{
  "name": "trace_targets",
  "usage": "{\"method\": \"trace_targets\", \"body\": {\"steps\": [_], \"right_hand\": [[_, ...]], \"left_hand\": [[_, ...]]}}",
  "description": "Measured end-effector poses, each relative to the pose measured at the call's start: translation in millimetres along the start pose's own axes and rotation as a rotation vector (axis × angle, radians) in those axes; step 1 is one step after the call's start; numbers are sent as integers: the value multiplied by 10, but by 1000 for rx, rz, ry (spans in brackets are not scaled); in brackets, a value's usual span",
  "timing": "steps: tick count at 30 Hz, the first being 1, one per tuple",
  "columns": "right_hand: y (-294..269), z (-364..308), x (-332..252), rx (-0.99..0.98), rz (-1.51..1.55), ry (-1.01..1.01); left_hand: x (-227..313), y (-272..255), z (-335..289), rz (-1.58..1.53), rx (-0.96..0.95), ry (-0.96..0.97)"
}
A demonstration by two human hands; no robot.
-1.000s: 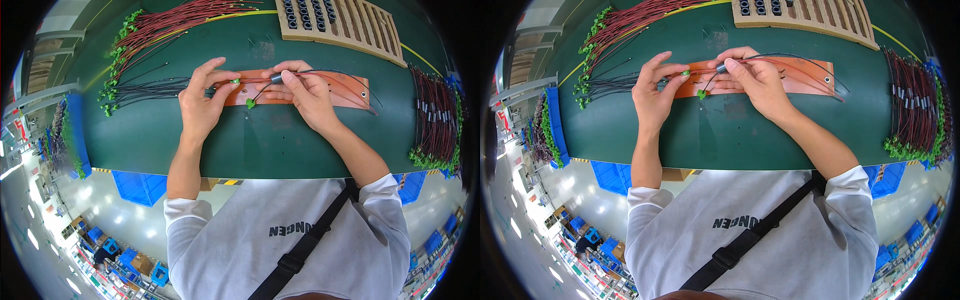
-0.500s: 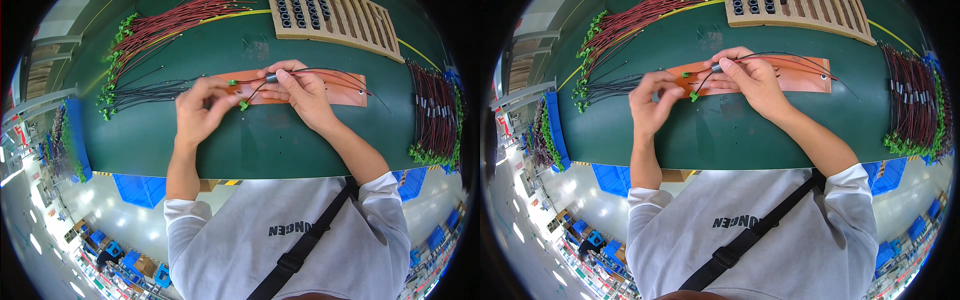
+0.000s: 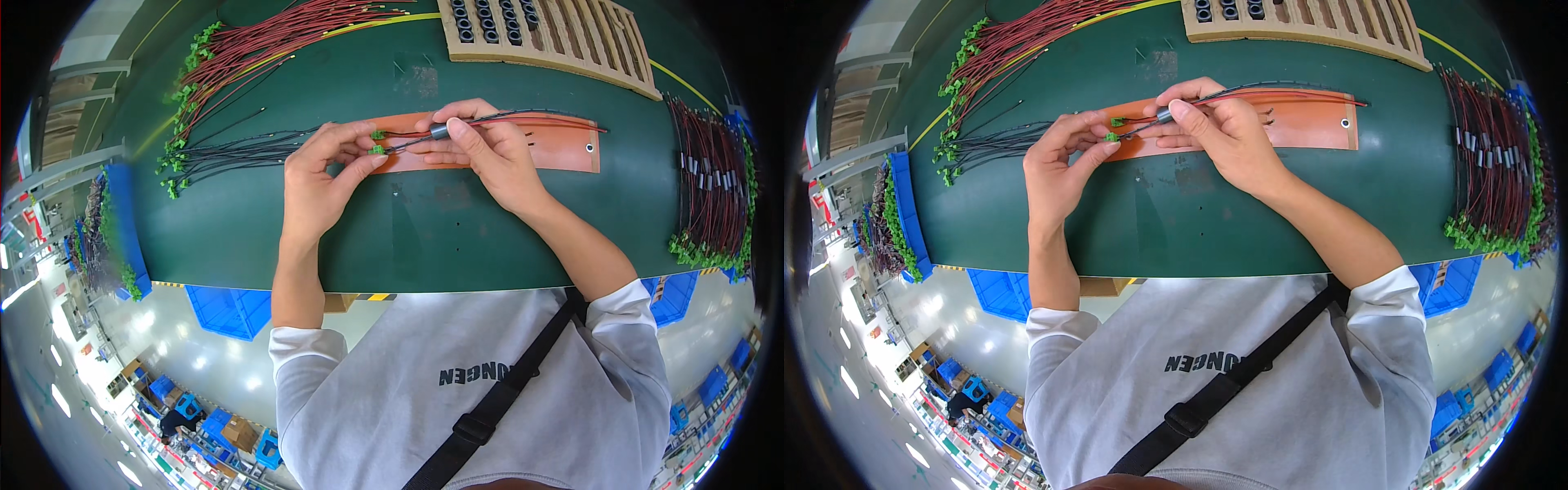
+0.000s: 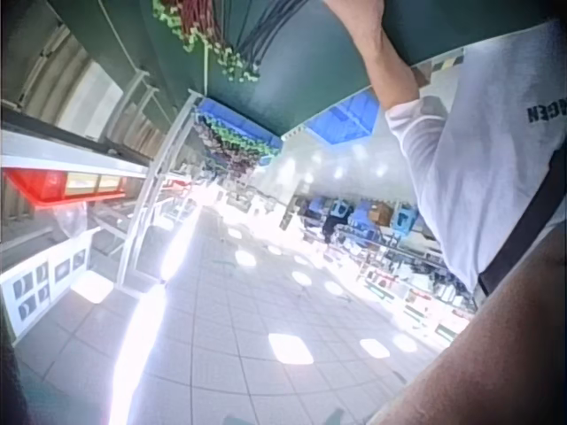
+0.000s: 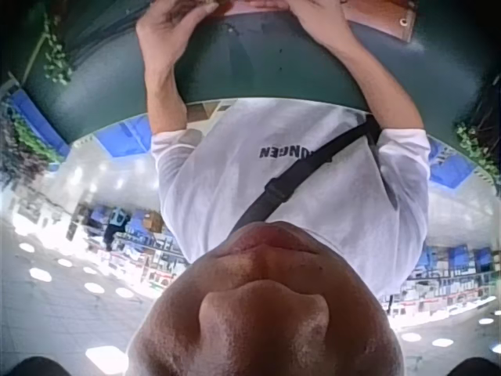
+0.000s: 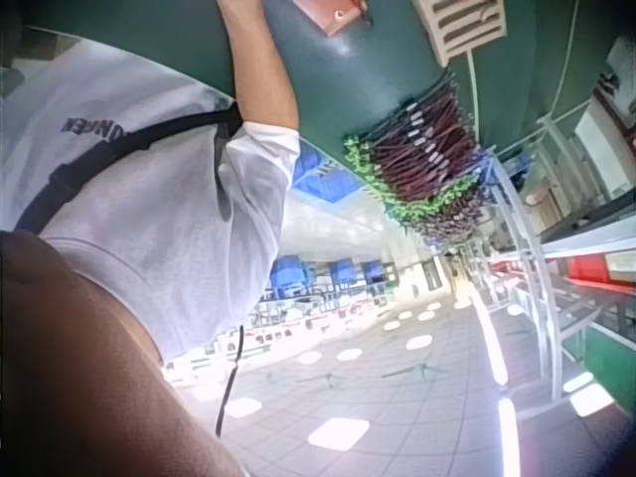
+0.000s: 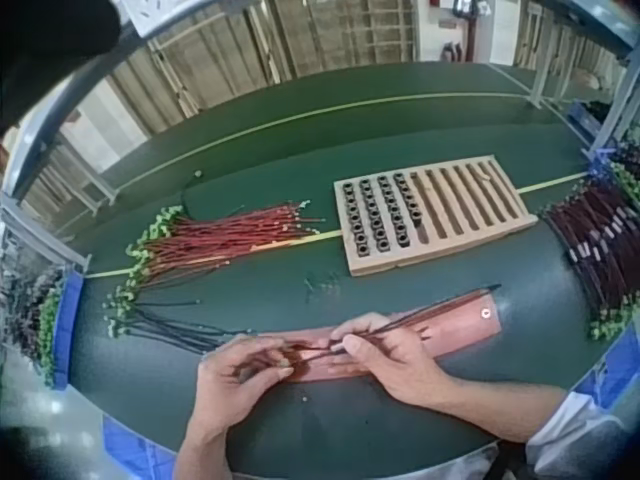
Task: The person assembles wire harnesses by inserting a cylindrical component into the ends of two wires, one red and one black. They then use a crimping tool to secure the connection and place the finished assembly into a blue bin.
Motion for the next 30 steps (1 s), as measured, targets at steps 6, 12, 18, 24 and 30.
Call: {"method": "trace_targets", "body": {"steps": [6,12,18,24,30], "right_hand": [[9,1,4,-22,-37,15],[8,-2,-3,-32,-85,12],[1,6,8,-26,-66,-6],[55,3,-21,-87,-191,-70],[32,16,58,-37,-358,79]], "left_hand": [[30,-68,-8,51,133,88],[63,-46,-2,162,103,133],[187,-35,-5,304,115,201],[262,50,60,432,56,254],[182,70,66,380,54,240]]}}
Point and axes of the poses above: each hand's wrist, its own z-axis towards the middle knuckle, its own y-axis out of the palm, x = y × z, the point moved 10 cm from there along z, towards the middle knuckle, and after that the axes turned 15 degrees about z, right-handed, at the moved point
